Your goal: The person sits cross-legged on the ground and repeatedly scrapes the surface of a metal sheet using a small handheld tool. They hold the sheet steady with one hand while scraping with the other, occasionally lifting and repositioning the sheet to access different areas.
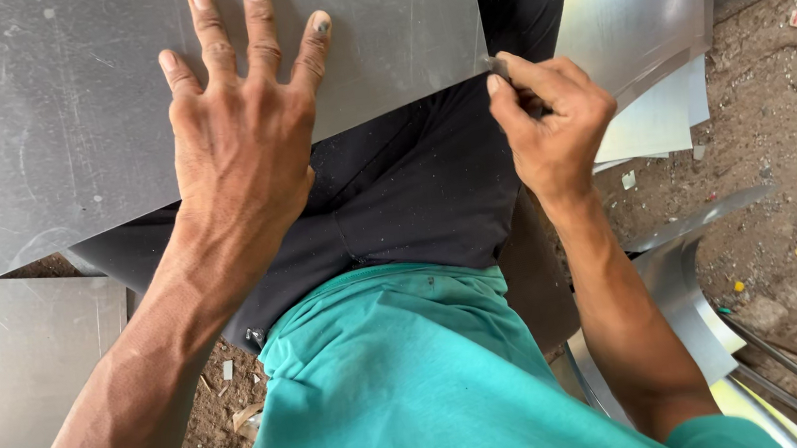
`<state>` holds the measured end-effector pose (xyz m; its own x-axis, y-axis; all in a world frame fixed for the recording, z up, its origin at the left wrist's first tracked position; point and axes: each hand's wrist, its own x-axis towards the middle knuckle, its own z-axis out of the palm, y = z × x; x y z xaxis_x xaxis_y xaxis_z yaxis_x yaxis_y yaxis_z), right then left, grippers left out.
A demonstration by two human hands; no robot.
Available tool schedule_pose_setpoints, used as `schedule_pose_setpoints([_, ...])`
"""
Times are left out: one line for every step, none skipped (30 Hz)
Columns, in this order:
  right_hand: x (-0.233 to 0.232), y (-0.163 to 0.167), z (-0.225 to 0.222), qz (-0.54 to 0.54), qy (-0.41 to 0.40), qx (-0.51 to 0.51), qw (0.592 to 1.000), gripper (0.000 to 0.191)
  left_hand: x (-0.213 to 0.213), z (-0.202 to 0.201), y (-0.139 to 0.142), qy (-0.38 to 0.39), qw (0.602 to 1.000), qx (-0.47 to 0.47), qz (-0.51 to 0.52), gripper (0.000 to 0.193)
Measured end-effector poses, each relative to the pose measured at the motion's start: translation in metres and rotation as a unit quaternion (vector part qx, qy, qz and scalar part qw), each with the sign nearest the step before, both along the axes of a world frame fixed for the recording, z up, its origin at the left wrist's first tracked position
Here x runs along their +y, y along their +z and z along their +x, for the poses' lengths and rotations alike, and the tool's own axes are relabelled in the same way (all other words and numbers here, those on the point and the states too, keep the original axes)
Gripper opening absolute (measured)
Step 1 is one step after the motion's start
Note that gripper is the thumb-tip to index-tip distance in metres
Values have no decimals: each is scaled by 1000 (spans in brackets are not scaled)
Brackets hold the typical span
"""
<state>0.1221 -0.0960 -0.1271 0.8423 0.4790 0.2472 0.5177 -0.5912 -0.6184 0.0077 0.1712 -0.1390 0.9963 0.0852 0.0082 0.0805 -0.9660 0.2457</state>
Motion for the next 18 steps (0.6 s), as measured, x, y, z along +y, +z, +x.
schedule_pose_setpoints([15,6,-7,1,-3,-12,1000,18,0,0,-2,-5,1000,6,3,88])
schedule_pose_setpoints([32,11,-12,7,-2,-25,1000,18,-1,1,-3,-6,1000,11,11,85])
schedule_pose_setpoints([50,13,-21,11,33,-40,999,10,-2,2,-4,-5,1000,18,23,83])
schedule_pose_setpoints([67,14,-33,14,66,-54,996,7,-2,2,-4,-2,999,21,30,82])
schedule_pose_setpoints([79,15,-45,7,103,-48,994,10,-2,3,-3,-5,999,18,31,81])
schedule_pose_setpoints([86,17,-51,-3,137,-43,990,17,1,3,1,-11,999,13,29,80])
schedule_pose_setpoints([84,20,-51,11,112,-15,994,16,3,2,5,-15,1000,3,14,78])
schedule_pose_setpoints([77,21,-44,32,91,12,995,15,8,1,11,-14,1000,-7,7,76])
schedule_pose_setpoints([67,20,-36,54,77,41,995,15,16,-2,18,-7,1000,-16,1,74])
schedule_pose_setpoints([52,19,-21,70,8,86,994,15,25,-7,26,-14,1000,-3,-6,78])
schedule_pose_setpoints([34,16,-4,84,-59,134,986,16,37,-13,32,-18,1000,11,-13,81])
schedule_pose_setpoints([16,10,8,88,-30,146,985,16,50,-19,38,-22,999,22,-15,85])
schedule_pose_setpoints([2,3,22,89,-10,154,984,17,60,-27,41,-21,999,22,17,84])
schedule_pose_setpoints([-7,-5,30,72,49,98,991,16,66,-34,41,-20,999,20,42,83])
schedule_pose_setpoints([-5,-12,39,60,116,43,991,16,69,-39,38,-12,997,19,73,82])
schedule_pose_setpoints([5,-15,43,51,182,-4,982,15,69,-44,32,2,998,13,66,83])
schedule_pose_setpoints([23,-12,44,57,192,-24,980,18,64,-47,25,11,998,12,53,83])
schedule_pose_setpoints([50,-5,45,62,199,-46,977,21,57,-49,15,18,999,8,40,84])
